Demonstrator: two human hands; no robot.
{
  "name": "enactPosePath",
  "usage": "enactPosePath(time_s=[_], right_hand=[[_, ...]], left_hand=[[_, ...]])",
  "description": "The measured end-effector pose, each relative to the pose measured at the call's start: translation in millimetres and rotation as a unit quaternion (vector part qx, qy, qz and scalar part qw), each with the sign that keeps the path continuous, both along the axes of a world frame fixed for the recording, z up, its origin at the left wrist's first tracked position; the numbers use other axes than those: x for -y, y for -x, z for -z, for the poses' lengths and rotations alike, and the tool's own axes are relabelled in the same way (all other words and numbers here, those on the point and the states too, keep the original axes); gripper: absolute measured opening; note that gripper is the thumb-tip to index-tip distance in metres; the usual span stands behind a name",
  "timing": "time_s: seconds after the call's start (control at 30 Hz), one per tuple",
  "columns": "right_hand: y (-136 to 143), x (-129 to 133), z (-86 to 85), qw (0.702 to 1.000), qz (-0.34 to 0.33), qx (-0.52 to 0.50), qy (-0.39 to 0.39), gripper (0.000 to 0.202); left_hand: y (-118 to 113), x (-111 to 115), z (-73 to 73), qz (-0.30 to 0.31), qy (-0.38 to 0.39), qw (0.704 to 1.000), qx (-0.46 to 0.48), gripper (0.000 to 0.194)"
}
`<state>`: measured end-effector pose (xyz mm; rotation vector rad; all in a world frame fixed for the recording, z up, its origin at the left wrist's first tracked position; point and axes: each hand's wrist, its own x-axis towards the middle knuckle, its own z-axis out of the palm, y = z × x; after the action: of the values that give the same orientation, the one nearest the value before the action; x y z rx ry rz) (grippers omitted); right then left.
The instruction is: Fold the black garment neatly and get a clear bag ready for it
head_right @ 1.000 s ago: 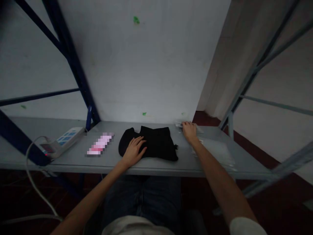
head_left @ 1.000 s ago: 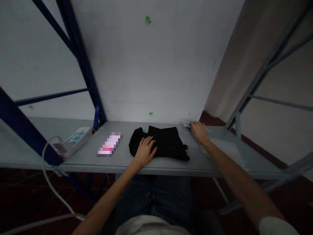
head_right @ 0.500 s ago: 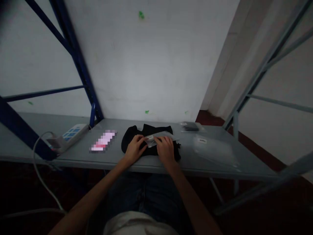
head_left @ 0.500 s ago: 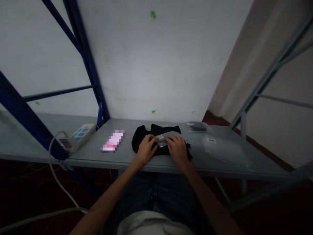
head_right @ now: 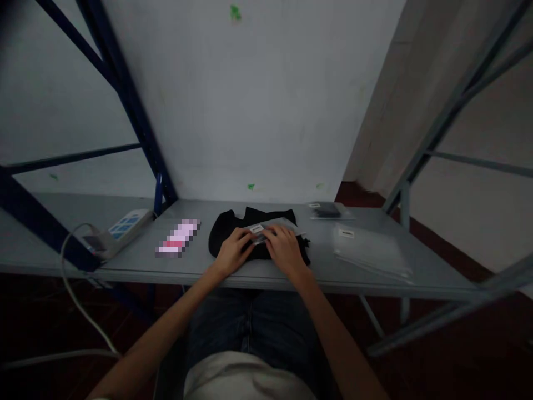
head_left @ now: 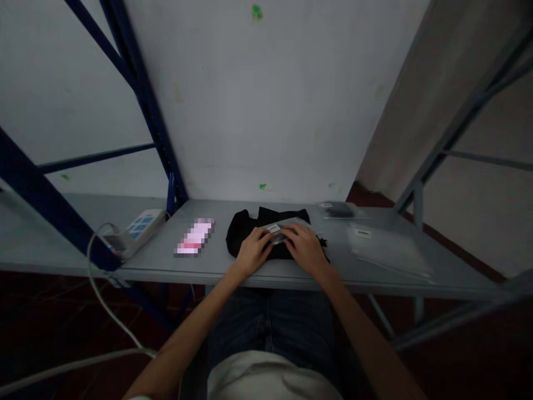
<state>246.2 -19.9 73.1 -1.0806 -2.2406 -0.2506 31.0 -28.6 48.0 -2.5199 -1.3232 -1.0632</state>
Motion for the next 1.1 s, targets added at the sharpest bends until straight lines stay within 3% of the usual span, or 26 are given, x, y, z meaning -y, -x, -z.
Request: enactPosePath(time_s=[0.2,0.73,0.87,1.1], right_hand=[[7,1,-1.7,0.998,-0.031,-0.043,-0.019,0.017],[16,1,5.4,0.995,-0.064,-0.037,-0.060,0.020],[-1,-6,-2.2,0.996,-0.026,-0.041,-0.074,0.021],[-57,-21,-11.1,0.991,0.070,-0.072,-0.085,0.027]], left_hand=[[-2,1,-1.7,-0.012,-0.009,1.000,0.015,0.025],[4,0,2.3,0.012,-0.045,0.997,0.069,0.025],[3,1,-0.6,-0.018,-0.053,0.992,0.112,0.027],[2,2,-6.8,-0.062,-0.079,0.970,0.223,0.026]])
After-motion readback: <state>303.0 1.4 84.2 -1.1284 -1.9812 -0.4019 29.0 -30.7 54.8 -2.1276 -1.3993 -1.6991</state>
